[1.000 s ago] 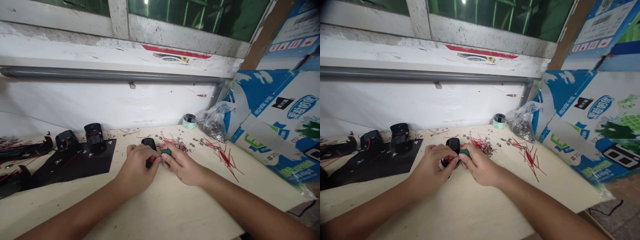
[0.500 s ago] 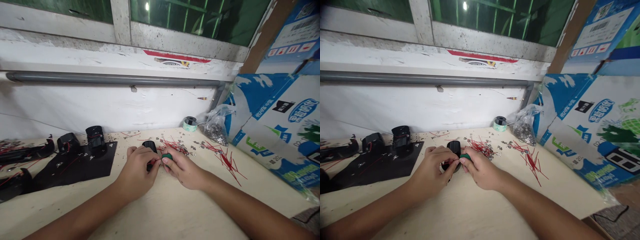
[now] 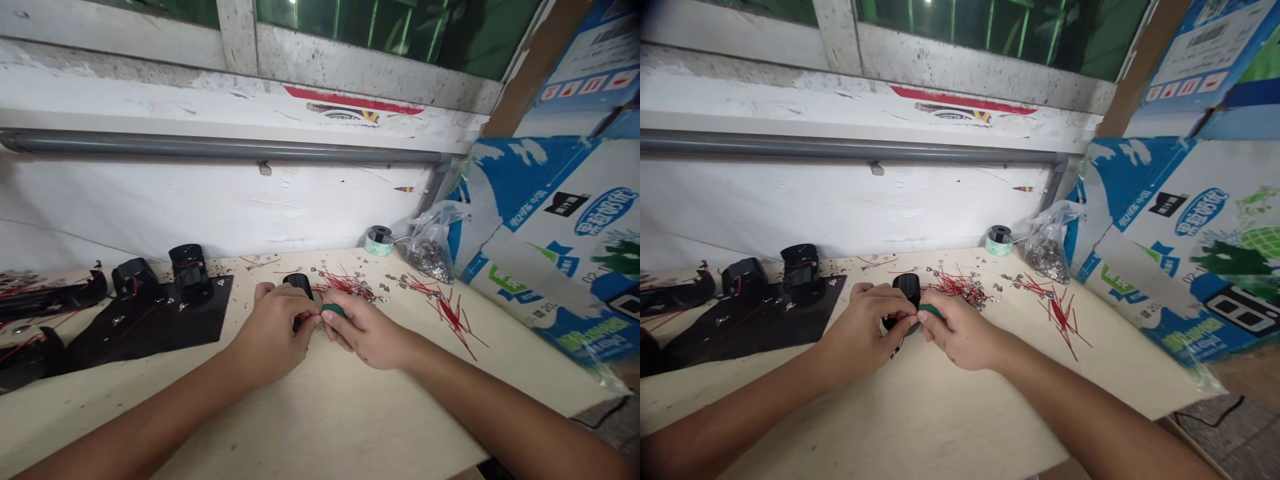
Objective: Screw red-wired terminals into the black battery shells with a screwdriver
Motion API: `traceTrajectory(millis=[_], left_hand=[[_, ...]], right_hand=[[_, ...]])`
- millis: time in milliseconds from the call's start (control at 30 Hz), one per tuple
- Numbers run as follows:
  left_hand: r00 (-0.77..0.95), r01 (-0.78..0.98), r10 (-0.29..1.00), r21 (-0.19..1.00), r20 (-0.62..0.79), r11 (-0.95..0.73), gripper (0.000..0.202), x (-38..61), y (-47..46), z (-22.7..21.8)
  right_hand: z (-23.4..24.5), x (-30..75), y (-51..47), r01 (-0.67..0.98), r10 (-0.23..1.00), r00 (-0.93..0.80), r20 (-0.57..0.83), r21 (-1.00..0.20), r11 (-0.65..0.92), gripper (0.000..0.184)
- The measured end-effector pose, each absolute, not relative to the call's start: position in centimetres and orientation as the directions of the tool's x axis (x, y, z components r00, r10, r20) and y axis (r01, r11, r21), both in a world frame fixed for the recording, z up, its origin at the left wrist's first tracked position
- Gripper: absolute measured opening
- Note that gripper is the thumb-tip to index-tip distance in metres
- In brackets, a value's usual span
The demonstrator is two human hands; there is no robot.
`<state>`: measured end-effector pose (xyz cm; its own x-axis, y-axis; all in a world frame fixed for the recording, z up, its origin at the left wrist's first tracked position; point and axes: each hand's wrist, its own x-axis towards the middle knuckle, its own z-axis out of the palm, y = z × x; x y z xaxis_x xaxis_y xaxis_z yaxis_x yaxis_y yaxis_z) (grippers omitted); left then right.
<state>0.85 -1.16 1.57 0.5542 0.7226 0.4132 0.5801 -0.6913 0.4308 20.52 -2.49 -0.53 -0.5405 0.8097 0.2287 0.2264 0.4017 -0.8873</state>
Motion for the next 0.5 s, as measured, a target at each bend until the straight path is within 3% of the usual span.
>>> traceTrajectory(millis=[500], left_hand=[[0.531,0.557,0.782,0.562,0.326,-0.612,0.020,1.11,-1.36,1.63]], right_hand=[[-0.28,20.07,-2.88,0.143,0.857,-0.500,0.127,-0.964,0.226,0.023]])
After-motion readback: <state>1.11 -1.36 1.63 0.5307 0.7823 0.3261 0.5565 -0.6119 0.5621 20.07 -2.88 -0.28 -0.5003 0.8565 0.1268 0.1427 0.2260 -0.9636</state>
